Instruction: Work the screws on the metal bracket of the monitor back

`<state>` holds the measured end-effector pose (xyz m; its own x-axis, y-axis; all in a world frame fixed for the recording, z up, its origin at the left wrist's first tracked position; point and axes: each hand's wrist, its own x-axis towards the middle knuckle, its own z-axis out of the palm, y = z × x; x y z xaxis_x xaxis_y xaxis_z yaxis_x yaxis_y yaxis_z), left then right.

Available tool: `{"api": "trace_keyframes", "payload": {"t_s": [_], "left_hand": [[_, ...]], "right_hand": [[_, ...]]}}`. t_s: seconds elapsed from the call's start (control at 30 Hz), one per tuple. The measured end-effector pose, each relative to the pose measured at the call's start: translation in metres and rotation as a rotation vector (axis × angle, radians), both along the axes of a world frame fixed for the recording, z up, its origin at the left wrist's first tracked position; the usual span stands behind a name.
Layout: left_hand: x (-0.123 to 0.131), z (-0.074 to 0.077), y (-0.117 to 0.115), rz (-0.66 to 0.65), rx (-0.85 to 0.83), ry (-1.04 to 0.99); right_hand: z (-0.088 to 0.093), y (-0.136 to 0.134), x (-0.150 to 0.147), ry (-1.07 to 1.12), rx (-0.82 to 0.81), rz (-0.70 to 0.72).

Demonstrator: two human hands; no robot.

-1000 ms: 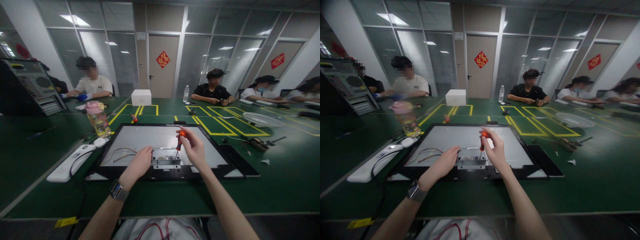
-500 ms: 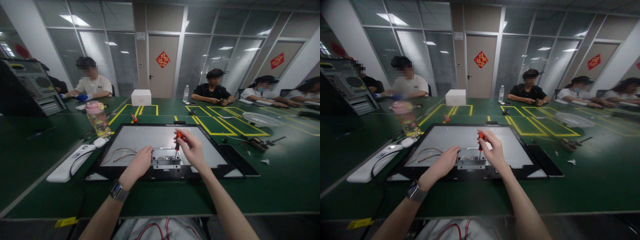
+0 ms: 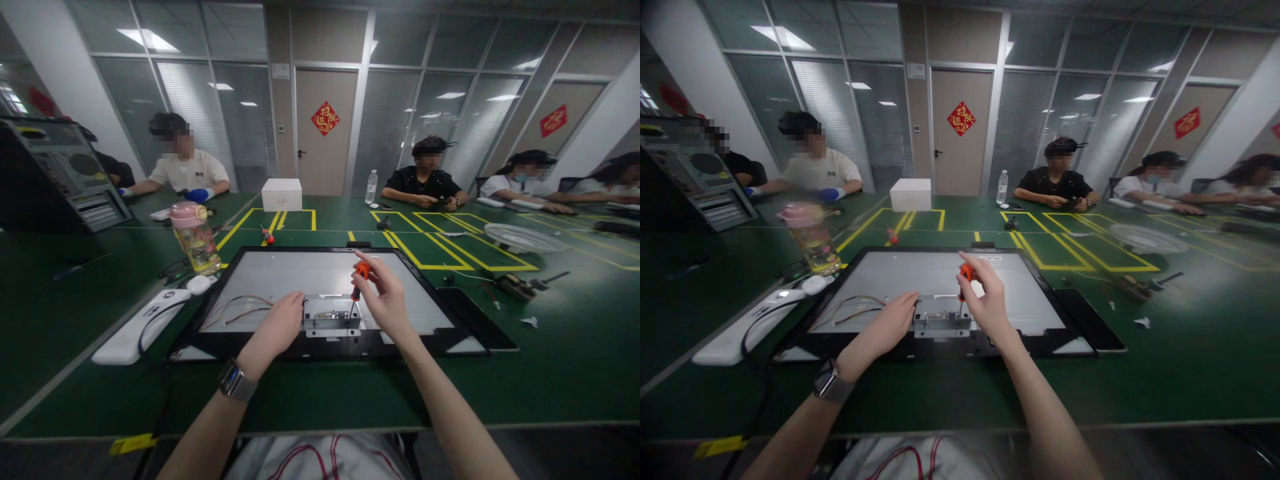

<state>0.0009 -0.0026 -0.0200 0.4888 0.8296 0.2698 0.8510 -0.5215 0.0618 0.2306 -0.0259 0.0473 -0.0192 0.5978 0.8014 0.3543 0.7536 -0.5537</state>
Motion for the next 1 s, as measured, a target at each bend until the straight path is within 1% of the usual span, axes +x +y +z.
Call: {"api": "trace_keyframes", "payload": {"t_s": [0.07,0.13,0.27,0.33,0.4,0.53,0.63,0.7,0.77,0.9,0.97,1.0], "left_hand": [[0.0004,0.0007,-0.0004,0.005,-0.004,0.008],[0.0009,0.0023,-0.0011,0.011,-0.017,0.017],[0.001,0.0047,-0.0019,0.015,-0.032,0.008],[0.0005,0.0044,-0.0018,0.006,-0.031,-0.011],[-0.0002,0.0032,-0.0015,-0.003,-0.024,-0.03],[-0.0009,0.0013,-0.0008,-0.001,-0.01,-0.038],[-0.0004,0.0019,-0.0007,0.005,-0.008,-0.029],[0.0002,0.0029,-0.0009,0.01,-0.007,-0.026],[0.0008,0.0036,-0.0012,0.011,-0.011,-0.017],[0.0009,0.002,-0.0016,0.006,-0.011,-0.016],[0.0002,-0.0003,-0.0013,0.001,0.004,-0.026],[-0.0003,-0.0016,-0.0009,-0.004,0.011,-0.033]], "right_hand": [[0.0008,-0.0006,0.0004,-0.021,0.052,-0.093],[0.0015,-0.0013,0.001,-0.038,0.083,-0.11],[0.0,-0.0013,0.0014,0.002,0.023,0.059],[-0.0016,-0.0003,0.0011,0.036,-0.008,0.086],[-0.0025,0.0006,0.0005,0.048,-0.001,0.033],[-0.0002,0.0003,-0.0005,0.014,0.087,-0.109],[0.002,-0.0015,-0.0014,0.008,0.129,-0.155],[0.0022,-0.0025,-0.002,0.012,0.132,-0.153],[0.0015,-0.0029,-0.0025,0.032,0.069,-0.082],[0.0001,-0.0011,-0.0024,0.183,-0.176,0.246],[-0.0003,0.0008,-0.0007,0.254,-0.234,0.373],[-0.0005,0.0018,0.0006,0.269,-0.239,0.398]]}}
